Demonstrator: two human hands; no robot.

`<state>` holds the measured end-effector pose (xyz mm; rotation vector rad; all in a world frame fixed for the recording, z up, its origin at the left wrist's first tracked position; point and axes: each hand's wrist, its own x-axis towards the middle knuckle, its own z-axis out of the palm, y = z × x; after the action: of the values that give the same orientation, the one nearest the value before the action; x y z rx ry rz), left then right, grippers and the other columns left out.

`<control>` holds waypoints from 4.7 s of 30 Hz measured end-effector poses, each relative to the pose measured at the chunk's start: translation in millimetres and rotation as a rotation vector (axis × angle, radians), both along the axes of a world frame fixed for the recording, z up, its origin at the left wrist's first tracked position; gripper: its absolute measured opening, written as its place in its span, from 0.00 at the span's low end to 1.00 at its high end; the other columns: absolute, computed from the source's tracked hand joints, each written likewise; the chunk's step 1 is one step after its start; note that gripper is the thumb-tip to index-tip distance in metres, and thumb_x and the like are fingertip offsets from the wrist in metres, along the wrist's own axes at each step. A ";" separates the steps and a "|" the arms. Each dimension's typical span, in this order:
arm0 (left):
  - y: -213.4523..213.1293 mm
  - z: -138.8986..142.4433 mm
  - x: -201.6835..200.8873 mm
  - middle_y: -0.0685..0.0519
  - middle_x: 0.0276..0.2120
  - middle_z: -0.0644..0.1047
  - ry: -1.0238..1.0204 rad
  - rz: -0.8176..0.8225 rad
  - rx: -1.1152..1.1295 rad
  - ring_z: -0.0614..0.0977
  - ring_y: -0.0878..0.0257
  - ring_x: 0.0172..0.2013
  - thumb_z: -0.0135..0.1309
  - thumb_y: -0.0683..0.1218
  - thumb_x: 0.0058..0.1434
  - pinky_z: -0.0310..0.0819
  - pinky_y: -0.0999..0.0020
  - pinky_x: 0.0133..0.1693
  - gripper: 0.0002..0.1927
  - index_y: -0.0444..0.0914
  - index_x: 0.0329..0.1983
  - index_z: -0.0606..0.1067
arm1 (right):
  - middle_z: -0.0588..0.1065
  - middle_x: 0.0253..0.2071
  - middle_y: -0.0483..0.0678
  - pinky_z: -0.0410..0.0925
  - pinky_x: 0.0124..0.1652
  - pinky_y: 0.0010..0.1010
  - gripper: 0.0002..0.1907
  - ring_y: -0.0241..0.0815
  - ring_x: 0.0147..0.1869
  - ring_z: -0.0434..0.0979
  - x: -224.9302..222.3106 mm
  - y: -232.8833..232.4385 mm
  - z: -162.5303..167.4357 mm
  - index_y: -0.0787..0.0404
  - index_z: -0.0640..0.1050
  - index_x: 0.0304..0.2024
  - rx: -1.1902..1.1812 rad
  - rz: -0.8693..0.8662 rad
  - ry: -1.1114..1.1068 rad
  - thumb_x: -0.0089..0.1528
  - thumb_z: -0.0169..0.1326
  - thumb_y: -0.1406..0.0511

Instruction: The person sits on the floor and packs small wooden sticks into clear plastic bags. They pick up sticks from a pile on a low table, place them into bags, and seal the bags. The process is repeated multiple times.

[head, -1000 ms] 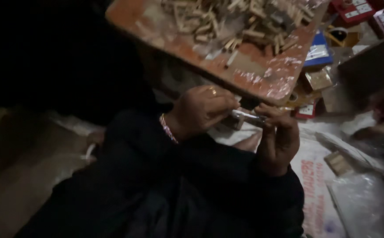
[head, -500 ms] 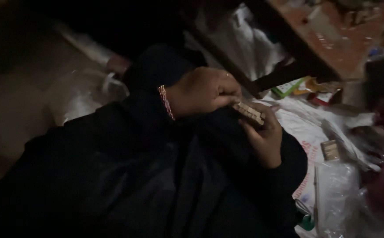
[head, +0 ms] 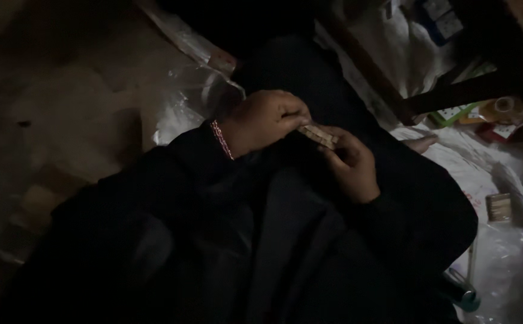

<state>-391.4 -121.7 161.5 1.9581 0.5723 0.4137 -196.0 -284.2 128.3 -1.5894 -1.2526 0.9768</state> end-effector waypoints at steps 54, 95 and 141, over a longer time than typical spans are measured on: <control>-12.5 -78.6 -34.4 0.54 0.32 0.83 0.054 0.203 -0.222 0.84 0.66 0.34 0.65 0.49 0.58 0.79 0.71 0.37 0.12 0.36 0.38 0.80 | 0.80 0.47 0.46 0.72 0.51 0.29 0.17 0.36 0.50 0.79 -18.8 16.2 -39.1 0.64 0.77 0.58 -0.333 0.030 0.313 0.67 0.54 0.66; -62.6 -45.2 -40.1 0.42 0.66 0.70 -0.402 0.108 -0.421 0.80 0.56 0.60 0.59 0.35 0.65 0.84 0.66 0.55 0.33 0.34 0.72 0.61 | 0.61 0.74 0.57 0.70 0.65 0.45 0.47 0.51 0.75 0.67 -25.9 -25.9 -10.0 0.56 0.52 0.78 -0.079 -0.214 0.450 0.59 0.56 0.77; -63.0 -63.8 -36.2 0.48 0.41 0.81 -0.072 0.235 -0.292 0.86 0.66 0.37 0.66 0.43 0.56 0.84 0.72 0.37 0.46 0.35 0.75 0.56 | 0.64 0.72 0.53 0.67 0.66 0.43 0.43 0.50 0.75 0.66 -30.1 -31.8 -8.4 0.56 0.58 0.74 -0.231 -0.138 0.339 0.58 0.57 0.74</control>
<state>-427.6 -184.7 97.7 1.5972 0.7744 0.5144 -226.1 -316.1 120.0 -1.5771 -0.8115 1.2746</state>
